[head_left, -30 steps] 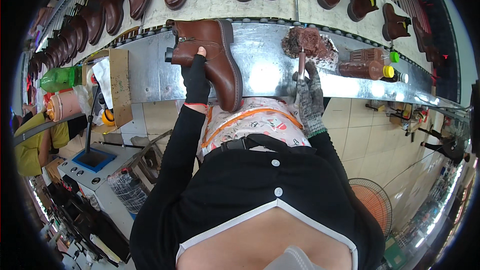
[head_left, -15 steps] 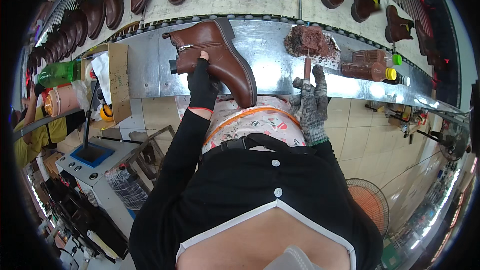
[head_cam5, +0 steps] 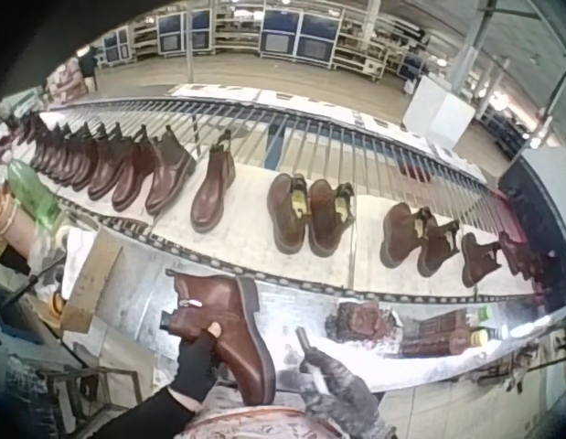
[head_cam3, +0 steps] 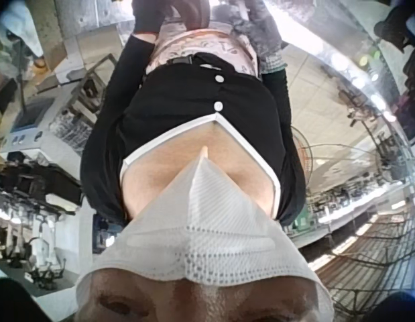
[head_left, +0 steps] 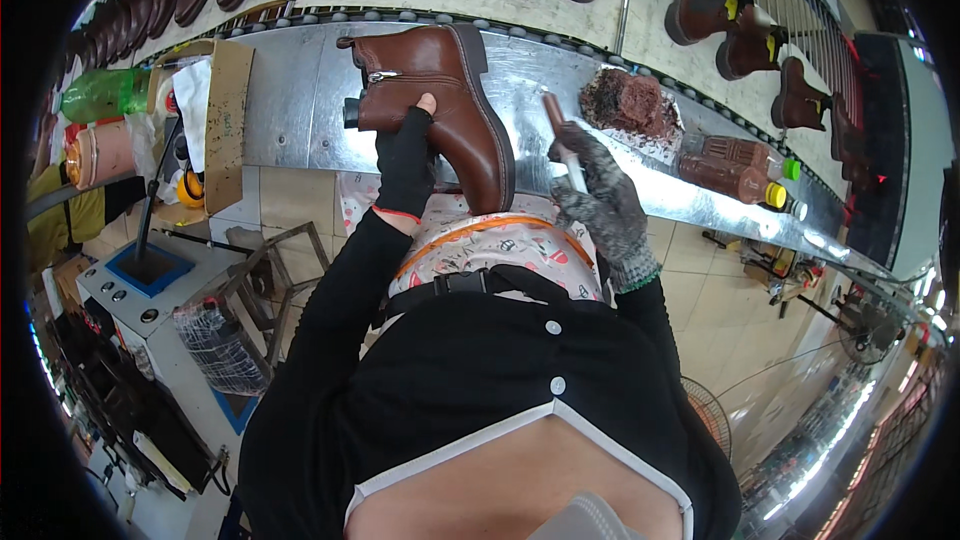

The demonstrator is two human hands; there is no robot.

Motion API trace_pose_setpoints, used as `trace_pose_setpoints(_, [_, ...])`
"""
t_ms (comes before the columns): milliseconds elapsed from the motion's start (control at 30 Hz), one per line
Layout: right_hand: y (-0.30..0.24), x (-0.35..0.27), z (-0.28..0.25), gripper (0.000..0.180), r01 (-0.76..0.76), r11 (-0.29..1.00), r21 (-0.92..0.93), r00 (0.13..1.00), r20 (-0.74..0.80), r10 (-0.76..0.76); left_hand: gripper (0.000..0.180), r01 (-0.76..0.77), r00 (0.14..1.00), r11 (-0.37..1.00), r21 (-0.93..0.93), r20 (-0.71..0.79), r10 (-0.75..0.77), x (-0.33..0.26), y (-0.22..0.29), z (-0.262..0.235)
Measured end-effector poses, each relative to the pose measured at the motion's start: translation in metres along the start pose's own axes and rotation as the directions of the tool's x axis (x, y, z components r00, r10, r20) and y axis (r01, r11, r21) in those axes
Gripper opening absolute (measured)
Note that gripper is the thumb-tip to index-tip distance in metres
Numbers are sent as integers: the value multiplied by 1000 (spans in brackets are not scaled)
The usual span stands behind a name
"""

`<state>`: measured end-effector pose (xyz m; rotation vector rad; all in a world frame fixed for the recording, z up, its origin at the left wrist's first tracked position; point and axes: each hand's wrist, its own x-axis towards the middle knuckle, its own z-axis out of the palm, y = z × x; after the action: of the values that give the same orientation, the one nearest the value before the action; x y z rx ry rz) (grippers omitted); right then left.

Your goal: The recorder is polishing and finishing leather boots on a manufacturing line.

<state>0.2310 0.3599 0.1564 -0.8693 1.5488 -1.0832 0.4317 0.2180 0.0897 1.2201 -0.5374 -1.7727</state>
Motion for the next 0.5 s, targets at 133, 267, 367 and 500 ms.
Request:
trace_pose_setpoints(133, [-14, 30, 9, 52, 411, 759, -505, 911, 212, -353, 45, -30, 999, 999, -10, 33, 31, -1, 0, 1])
trace_pose_setpoints(267, [-17, 45, 17, 52, 457, 727, -512, 888, 309, -340, 44, -9, 1000, 1000, 22, 17, 8, 0, 0, -1])
trace_pose_setpoints(367, [-20, 47, 19, 51, 466, 730, -500, 882, 329, -338, 42, -14, 1000, 1000, 16, 15, 14, 0, -1, -2])
trace_pose_setpoints(500, [-22, 49, 22, 49, 443, 733, -516, 894, 318, -317, 41, -23, 999, 1000, 18, 25, 22, 0, -2, -2])
